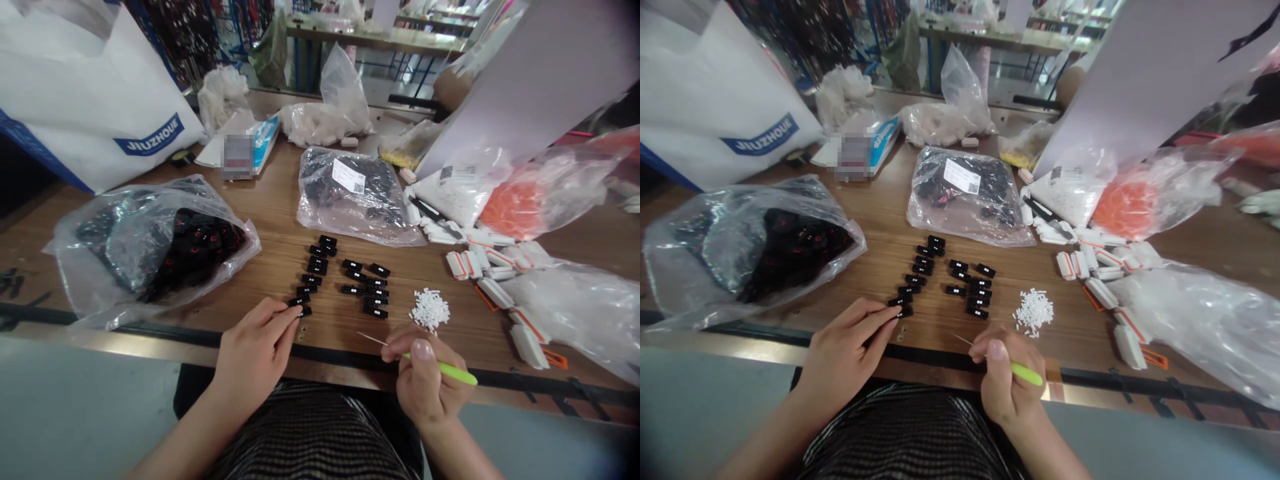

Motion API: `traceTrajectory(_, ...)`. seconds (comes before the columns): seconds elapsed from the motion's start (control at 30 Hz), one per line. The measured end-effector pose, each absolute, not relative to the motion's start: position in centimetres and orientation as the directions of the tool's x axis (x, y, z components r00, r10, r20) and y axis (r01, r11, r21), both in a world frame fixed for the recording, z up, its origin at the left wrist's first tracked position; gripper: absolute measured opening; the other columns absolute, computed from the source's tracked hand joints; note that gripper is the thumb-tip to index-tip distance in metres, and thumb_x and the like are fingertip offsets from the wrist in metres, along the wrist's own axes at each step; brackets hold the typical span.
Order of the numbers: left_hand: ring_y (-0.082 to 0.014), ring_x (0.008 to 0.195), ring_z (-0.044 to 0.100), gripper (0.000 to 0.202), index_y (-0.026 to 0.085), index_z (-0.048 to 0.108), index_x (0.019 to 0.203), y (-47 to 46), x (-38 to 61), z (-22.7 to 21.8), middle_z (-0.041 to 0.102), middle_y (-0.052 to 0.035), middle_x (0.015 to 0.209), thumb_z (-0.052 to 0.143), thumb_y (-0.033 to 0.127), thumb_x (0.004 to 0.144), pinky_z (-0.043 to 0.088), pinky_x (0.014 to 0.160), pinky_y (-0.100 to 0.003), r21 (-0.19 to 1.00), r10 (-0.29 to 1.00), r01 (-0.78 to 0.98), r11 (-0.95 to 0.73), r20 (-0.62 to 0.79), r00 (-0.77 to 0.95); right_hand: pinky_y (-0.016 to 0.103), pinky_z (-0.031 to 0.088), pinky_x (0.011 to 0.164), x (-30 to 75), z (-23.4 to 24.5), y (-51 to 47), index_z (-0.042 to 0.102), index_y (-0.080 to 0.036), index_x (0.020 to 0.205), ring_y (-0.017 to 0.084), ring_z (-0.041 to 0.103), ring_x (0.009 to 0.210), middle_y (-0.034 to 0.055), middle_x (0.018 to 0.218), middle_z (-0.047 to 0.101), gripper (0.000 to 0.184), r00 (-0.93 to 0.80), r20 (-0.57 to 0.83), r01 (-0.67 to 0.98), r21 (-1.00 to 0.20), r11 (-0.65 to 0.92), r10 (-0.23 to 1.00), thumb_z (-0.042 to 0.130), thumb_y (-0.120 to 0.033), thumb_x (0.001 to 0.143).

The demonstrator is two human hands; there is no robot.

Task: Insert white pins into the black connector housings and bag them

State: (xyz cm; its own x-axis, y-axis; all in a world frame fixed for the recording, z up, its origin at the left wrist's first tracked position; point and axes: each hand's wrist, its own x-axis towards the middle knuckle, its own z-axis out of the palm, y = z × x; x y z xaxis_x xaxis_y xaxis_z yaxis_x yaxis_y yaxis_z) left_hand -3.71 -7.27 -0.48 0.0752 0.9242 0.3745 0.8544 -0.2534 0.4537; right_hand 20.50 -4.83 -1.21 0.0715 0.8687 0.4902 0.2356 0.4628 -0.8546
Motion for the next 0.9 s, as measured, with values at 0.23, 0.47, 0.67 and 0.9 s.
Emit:
traceTrajectory(0.23, -0.0189, 0.094, 0.065, 0.016, 0.024, 0.069, 0.11, -5.2, -2.0, 1.6, 0.068, -0.0021, 0.109, 0.061, 0.022, 0.096, 0.053, 0.081, -0.033, 0.397, 0.879, 0.852, -0.342, 0.456, 0.141, 0.032, 0.049, 0.054, 20.6, -1.2, -4.9, 0.064, -0.019, 0.068, 0.015, 0.059, 0.052, 0.0027, 0.057, 0.061, 0.04, 0.092, 0.516, 0.233, -0.842, 0.486, 0.851, 0.04, -0.028, 0.1)
traceTrajectory(0.47, -0.03, 0.093, 0.06, 0.015, 0.019, 0.069, 0.106, -0.3, 3.5, 3.7, 0.072, -0.0058, 0.095, 0.063, 0.016, 0.092, 0.051, 0.081, -0.046, 0.179, 0.927, 0.917, -0.355, 0.197, 0.32, 0.032, 0.048, 0.054, 20.9, -0.9, -4.9, 0.063, -0.019, 0.068, 0.015, 0.059, 0.052, 0.002, 0.058, 0.061, 0.042, 0.094, 0.489, 0.228, -0.858, 0.46, 0.867, 0.039, -0.029, 0.101)
traceTrajectory(0.67, -0.0247, 0.081, 0.064, 0.013, 0.018, 0.068, 0.089, -1.4, 3.2, 2.4, 0.067, -0.0052, 0.084, 0.058, 0.01, 0.092, 0.055, 0.069, -0.036, 0.3, 0.934, 0.885, -0.357, 0.109, 0.34, 0.033, 0.05, 0.054, 21.0, -0.6, -5.0, 0.062, -0.02, 0.069, 0.015, 0.059, 0.053, 0.003, 0.058, 0.061, 0.043, 0.095, 0.458, 0.238, -0.873, 0.426, 0.884, 0.039, -0.034, 0.102)
traceTrajectory(0.9, -0.0197, 0.082, 0.067, 0.018, 0.019, 0.066, 0.108, -5.8, 1.9, 0.4, 0.065, -0.0045, 0.098, 0.052, 0.014, 0.097, 0.058, 0.078, -0.036, 0.645, 0.935, 0.683, -0.342, 0.161, 0.317, 0.026, 0.044, 0.045, 20.7, -0.7, -4.8, 0.063, -0.018, 0.069, 0.013, 0.057, 0.051, 0.0021, 0.059, 0.06, 0.042, 0.063, 0.313, 0.198, -0.935, 0.295, 0.948, 0.043, -0.034, 0.102)
